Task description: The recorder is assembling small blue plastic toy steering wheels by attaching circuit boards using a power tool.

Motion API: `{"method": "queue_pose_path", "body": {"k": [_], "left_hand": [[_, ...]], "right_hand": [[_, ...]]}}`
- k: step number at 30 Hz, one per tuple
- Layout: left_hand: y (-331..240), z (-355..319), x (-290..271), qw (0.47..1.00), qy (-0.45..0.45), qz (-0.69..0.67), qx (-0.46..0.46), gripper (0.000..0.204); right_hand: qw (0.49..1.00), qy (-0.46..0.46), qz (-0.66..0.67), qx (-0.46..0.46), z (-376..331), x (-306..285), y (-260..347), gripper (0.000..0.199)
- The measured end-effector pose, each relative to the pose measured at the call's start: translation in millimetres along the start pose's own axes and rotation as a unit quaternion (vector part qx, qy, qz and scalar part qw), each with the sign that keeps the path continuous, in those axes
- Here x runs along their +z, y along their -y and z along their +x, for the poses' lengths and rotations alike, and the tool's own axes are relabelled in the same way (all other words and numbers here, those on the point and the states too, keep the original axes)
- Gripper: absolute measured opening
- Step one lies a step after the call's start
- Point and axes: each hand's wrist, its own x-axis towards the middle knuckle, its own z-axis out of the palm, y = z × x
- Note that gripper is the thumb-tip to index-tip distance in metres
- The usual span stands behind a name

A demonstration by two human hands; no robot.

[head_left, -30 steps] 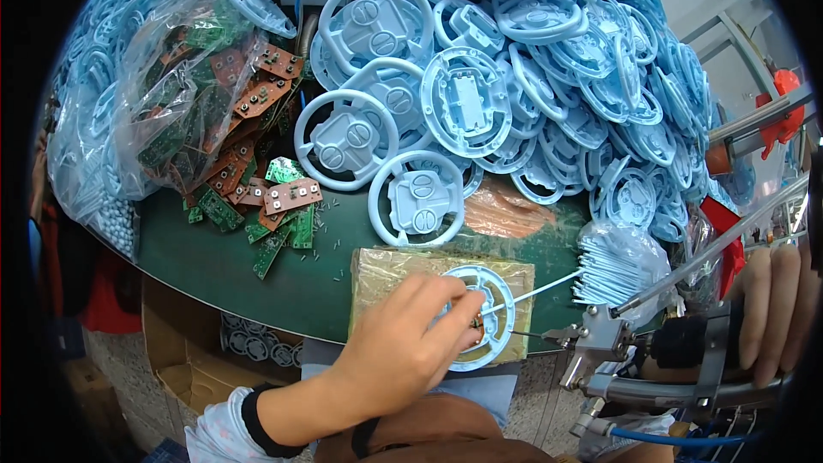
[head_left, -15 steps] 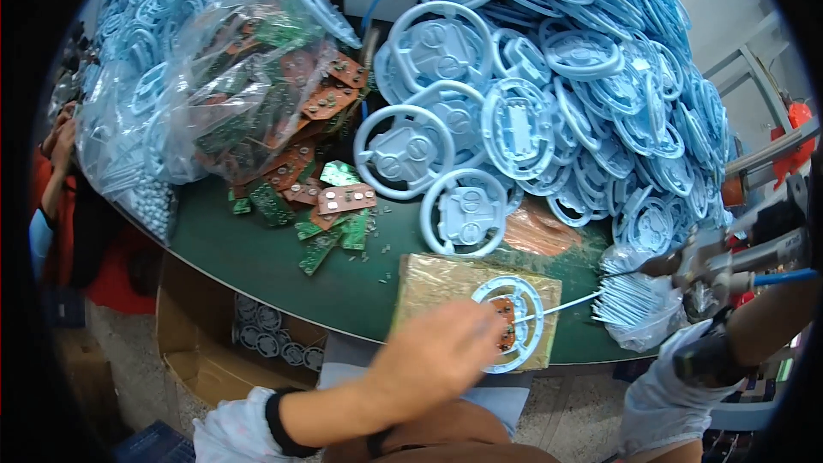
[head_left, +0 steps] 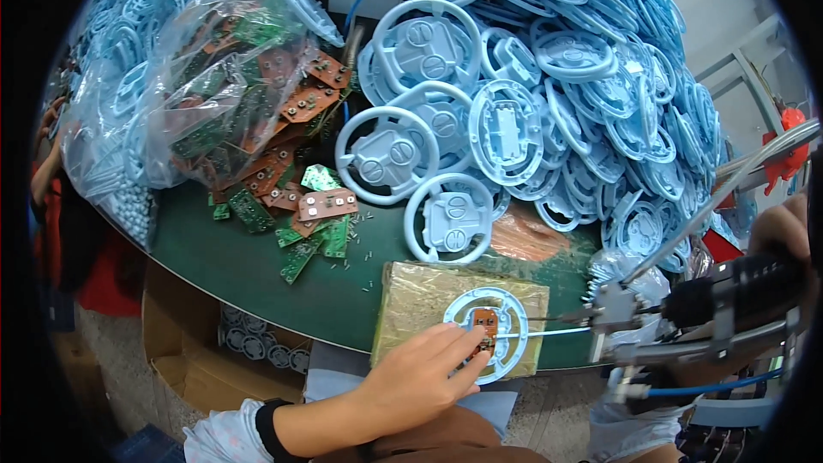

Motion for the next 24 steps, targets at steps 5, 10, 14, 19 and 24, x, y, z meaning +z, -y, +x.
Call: {"method": "queue_pose_path", "body": {"k": [5,10,14,19,24], "left_hand": [[1,-2,4,1.0,0.001,0.01,-0.003,0.041],[2,-1,6,1.0,-0.009,0.01,0.015,0.038],[2,-1,5,1.0,0.004,0.014,0.01,0.039],[2,-1,4,1.0,0.013,0.024,0.005,0.04],[2,0,4,1.0,0.013,0.019,0.005,0.041]], "right_hand": [[0.999,0.001,0.024,0.04,-3,-2,-18,0.043],[0.999,-0.014,0.027,0.021,-5,0,-34,0.044],[0.999,-0.026,0.029,0.004,-6,2,-41,0.045],[0.999,-0.04,0.029,-0.022,-9,1,-45,0.046],[0.997,-0.036,0.059,-0.041,-13,-5,-40,0.047]]}}
